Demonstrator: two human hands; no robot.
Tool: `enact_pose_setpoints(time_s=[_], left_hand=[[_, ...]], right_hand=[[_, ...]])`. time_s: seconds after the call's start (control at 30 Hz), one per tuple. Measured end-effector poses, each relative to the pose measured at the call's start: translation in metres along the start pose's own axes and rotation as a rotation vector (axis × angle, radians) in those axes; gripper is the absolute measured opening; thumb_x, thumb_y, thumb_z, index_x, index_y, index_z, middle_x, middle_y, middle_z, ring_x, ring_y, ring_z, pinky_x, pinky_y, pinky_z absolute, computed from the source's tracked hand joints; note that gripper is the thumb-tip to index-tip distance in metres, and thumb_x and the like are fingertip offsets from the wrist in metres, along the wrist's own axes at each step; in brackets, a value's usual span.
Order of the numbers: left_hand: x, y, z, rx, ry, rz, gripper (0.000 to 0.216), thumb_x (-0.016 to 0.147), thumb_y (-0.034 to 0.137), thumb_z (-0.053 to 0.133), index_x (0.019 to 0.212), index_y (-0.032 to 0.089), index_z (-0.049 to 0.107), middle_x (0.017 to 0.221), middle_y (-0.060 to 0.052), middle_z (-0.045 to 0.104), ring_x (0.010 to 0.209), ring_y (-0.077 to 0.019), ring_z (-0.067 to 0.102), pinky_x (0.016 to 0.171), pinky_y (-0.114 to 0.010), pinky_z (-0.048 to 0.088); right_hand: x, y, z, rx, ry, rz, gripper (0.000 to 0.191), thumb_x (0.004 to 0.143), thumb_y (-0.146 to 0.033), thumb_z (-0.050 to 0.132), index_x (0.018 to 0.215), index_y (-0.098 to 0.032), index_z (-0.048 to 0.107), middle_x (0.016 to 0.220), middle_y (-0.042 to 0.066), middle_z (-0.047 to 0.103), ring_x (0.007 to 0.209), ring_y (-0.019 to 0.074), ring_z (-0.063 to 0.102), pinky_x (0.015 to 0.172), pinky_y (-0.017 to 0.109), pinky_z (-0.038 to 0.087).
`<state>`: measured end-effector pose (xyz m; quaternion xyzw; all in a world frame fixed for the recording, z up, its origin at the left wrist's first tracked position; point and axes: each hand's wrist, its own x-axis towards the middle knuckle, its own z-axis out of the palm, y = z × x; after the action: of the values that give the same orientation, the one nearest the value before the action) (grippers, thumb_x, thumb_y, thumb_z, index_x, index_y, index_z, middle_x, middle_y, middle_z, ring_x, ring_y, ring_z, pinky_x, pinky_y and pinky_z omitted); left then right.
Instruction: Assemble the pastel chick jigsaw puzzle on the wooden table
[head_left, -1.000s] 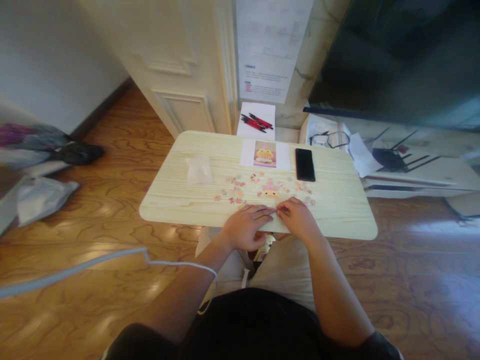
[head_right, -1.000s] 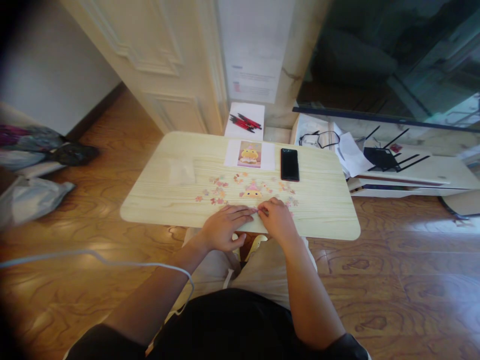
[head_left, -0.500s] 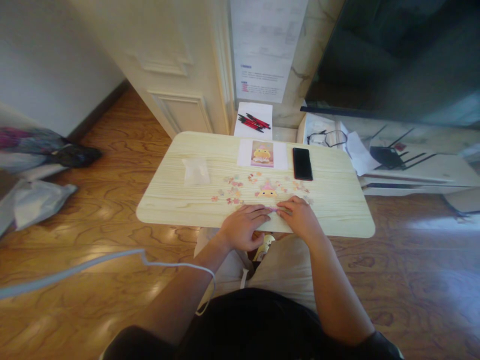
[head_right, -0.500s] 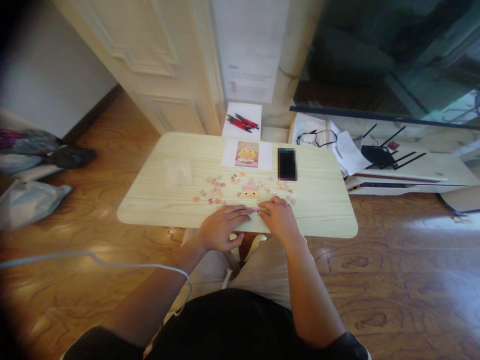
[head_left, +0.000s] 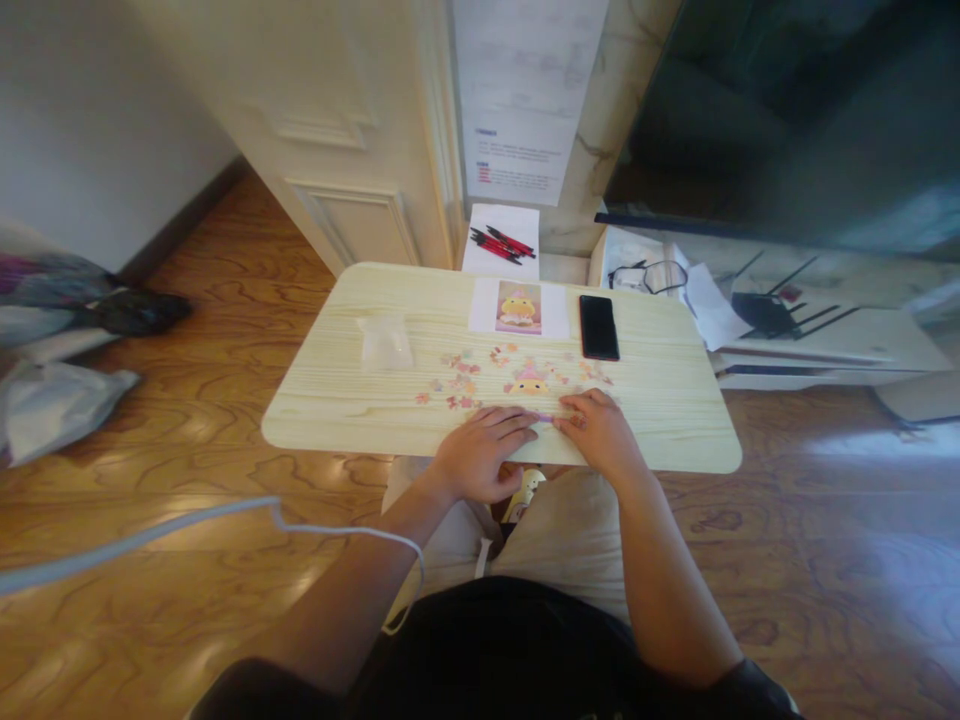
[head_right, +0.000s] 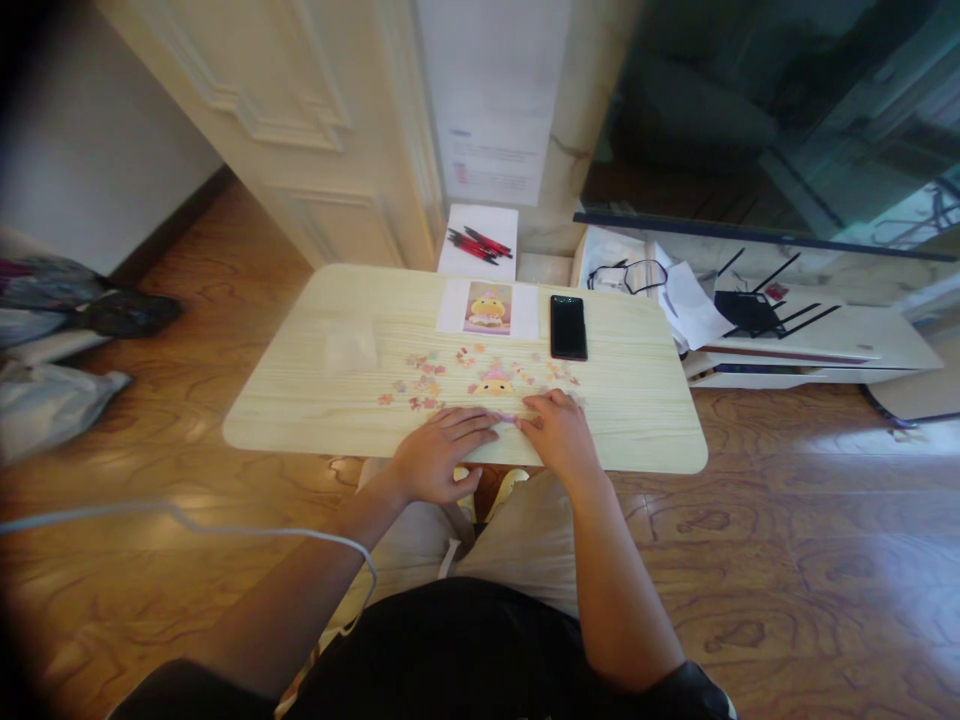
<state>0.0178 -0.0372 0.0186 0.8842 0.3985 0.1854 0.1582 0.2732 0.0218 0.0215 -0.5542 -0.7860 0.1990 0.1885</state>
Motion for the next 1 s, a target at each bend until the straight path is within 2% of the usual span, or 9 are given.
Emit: enact_pose_setpoints(time_s=[0.17,0.33,0.6,0.77,1.0], left_hand=[[0.001,0.001,0.005,0.028,0.089,-0.069,0.049,0.087,0.037,0.065,0.134,0.023,0.066,0.151,-0.011,0.060,0.148,-0.0334,0.046,0.123,-0.053,0.040],[0.006,0.002,0.010,0.076,0.159,-0.170,0.058,0.090,0.047,0.064,0.142,0.020,0.060,0.157,-0.015,0.053,0.152,-0.0349,0.042,0.126,-0.055,0.034],[0.009,0.002,0.011,0.106,0.129,-0.186,0.062,0.092,0.051,0.062,0.144,0.017,0.057,0.161,-0.017,0.049,0.155,-0.0351,0.038,0.128,-0.055,0.030],[0.011,0.004,0.009,0.117,0.128,-0.190,0.061,0.091,0.049,0.064,0.144,0.019,0.057,0.163,-0.016,0.047,0.156,-0.0348,0.037,0.129,-0.056,0.029],[0.012,0.004,0.009,0.099,0.159,-0.192,0.061,0.090,0.050,0.065,0.143,0.020,0.058,0.158,-0.016,0.052,0.153,-0.0363,0.041,0.128,-0.058,0.029]], right_hand=[[0.000,0.003,-0.001,-0.003,0.016,0.001,0.034,0.089,-0.038,0.079,0.120,-0.024,0.076,0.112,0.009,0.069,0.108,0.0280,0.066,0.102,0.044,0.051],[-0.002,0.008,-0.002,0.014,0.031,-0.006,0.032,0.090,-0.038,0.078,0.119,-0.024,0.077,0.111,0.009,0.068,0.107,0.0263,0.066,0.102,0.041,0.052],[-0.001,0.010,-0.004,0.019,0.075,0.000,0.023,0.098,-0.034,0.067,0.114,-0.023,0.079,0.108,0.009,0.069,0.106,0.0263,0.066,0.102,0.041,0.052],[-0.001,0.011,-0.001,0.011,0.078,0.006,0.020,0.098,-0.029,0.066,0.112,-0.023,0.079,0.107,0.009,0.068,0.105,0.0256,0.065,0.101,0.040,0.051],[0.003,0.007,0.001,0.001,0.076,0.021,0.018,0.097,-0.029,0.065,0.107,-0.024,0.080,0.106,0.009,0.068,0.104,0.0254,0.064,0.100,0.040,0.051]])
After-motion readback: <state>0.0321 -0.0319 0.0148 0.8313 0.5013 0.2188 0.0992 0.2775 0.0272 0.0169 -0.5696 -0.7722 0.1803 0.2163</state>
